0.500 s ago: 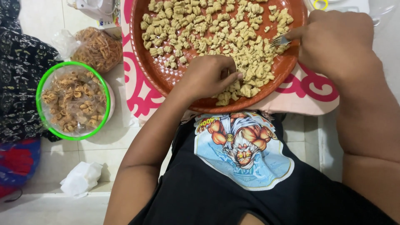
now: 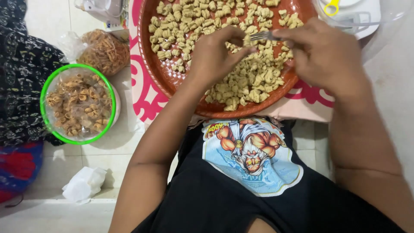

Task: A person is sitting on the floor, picking up small pieces of dough from a large tray, occasionally using a fork to shape or mark them, and then placing them into a green bowl.

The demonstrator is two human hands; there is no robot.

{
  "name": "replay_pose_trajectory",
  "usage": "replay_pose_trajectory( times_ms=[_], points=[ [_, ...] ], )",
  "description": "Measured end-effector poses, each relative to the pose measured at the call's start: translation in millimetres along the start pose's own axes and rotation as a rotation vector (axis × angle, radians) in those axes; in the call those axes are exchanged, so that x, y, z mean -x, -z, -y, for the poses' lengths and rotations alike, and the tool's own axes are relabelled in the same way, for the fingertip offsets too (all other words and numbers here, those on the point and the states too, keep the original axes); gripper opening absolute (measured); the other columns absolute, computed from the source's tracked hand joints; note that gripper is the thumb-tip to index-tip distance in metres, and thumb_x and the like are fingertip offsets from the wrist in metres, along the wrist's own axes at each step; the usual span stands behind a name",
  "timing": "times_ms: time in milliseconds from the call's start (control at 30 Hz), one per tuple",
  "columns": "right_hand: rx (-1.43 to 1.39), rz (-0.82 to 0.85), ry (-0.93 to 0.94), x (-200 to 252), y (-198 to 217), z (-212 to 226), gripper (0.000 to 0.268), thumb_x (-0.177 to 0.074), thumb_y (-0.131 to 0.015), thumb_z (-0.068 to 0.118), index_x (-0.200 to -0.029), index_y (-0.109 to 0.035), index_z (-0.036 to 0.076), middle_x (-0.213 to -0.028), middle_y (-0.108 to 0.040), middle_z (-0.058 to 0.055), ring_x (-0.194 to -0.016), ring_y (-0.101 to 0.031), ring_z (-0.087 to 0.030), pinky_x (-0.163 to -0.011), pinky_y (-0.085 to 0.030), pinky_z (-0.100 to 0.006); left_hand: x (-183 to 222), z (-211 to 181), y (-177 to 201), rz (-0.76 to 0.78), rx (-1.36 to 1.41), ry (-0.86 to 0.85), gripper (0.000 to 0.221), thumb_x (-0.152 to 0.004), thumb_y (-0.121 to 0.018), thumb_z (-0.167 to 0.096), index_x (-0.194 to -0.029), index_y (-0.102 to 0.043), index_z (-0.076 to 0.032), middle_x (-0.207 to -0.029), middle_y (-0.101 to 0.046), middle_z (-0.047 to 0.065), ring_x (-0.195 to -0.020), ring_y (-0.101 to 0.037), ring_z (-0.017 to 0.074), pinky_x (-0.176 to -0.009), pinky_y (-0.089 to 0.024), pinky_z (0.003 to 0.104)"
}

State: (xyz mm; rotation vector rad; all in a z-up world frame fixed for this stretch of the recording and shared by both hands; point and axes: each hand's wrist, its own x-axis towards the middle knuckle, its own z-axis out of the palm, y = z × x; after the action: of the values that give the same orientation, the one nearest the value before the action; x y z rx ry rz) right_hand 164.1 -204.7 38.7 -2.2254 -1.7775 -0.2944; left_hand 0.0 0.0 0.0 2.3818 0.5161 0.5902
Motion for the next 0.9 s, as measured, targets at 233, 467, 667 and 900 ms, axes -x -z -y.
replay_pose_trajectory(
  times_ms=[233, 467, 667, 900],
  points=[
    [-0.551, 0.127, -0.256, -14.1, 3.7, 24.8, 0.038, -0.102, -0.064, -0.004, -0.133, -0.077, 0.013, -0.096, -0.062, -0.008, -0.058, -0.055, -0.018, -0.051, -0.04, -0.032, 11.2, 4.0, 18.0, -0.011, 0.374, 0.082, 0.017, -0.092, -0.077, -0.017, -0.107, -0.079, -0.009, -0.074, -0.073, 0.0, -0.048, -0.051, 0.0046, -0.04, -0.039, 0.021],
    [-0.858, 0.142, -0.399, -29.9, -10.3, 25.7, 0.034, -0.105, -0.063, 0.01, -0.139, -0.065, 0.005, -0.079, -0.046, 0.002, -0.062, -0.038, -0.011, -0.055, -0.031, -0.027, 12.2, 20.7, 15.1, 0.058, 0.992, 0.377, 0.023, -0.099, -0.068, -0.017, -0.114, -0.073, -0.001, -0.08, -0.069, 0.005, -0.053, -0.057, 0.009, -0.048, -0.048, 0.021],
    [-0.455, -0.22, 0.065, -53.8, -54.6, 33.6, 0.026, -0.103, -0.083, 0.028, -0.12, -0.08, 0.008, -0.076, -0.057, -0.003, -0.058, -0.041, -0.015, -0.051, -0.032, -0.032, 8.3, 17.3, 12.9, 0.106, 0.9, 0.499, 0.02, -0.102, -0.063, -0.017, -0.099, -0.077, -0.003, -0.065, -0.067, 0.005, -0.047, -0.057, 0.0083, -0.041, -0.049, 0.02],
    [-0.432, -0.362, 0.138, -62.8, -135.6, 16.6, 0.014, -0.106, -0.066, 0.026, -0.109, -0.073, 0.013, -0.074, -0.061, -0.002, -0.069, -0.068, -0.027, -0.061, -0.054, -0.037, 18.3, 17.0, 5.8, -0.008, 0.823, 0.335, 0.029, -0.104, -0.062, -0.03, -0.101, -0.077, -0.005, -0.054, -0.063, 0.009, -0.047, -0.059, 0.0105, -0.047, -0.04, 0.023]
  ],
)
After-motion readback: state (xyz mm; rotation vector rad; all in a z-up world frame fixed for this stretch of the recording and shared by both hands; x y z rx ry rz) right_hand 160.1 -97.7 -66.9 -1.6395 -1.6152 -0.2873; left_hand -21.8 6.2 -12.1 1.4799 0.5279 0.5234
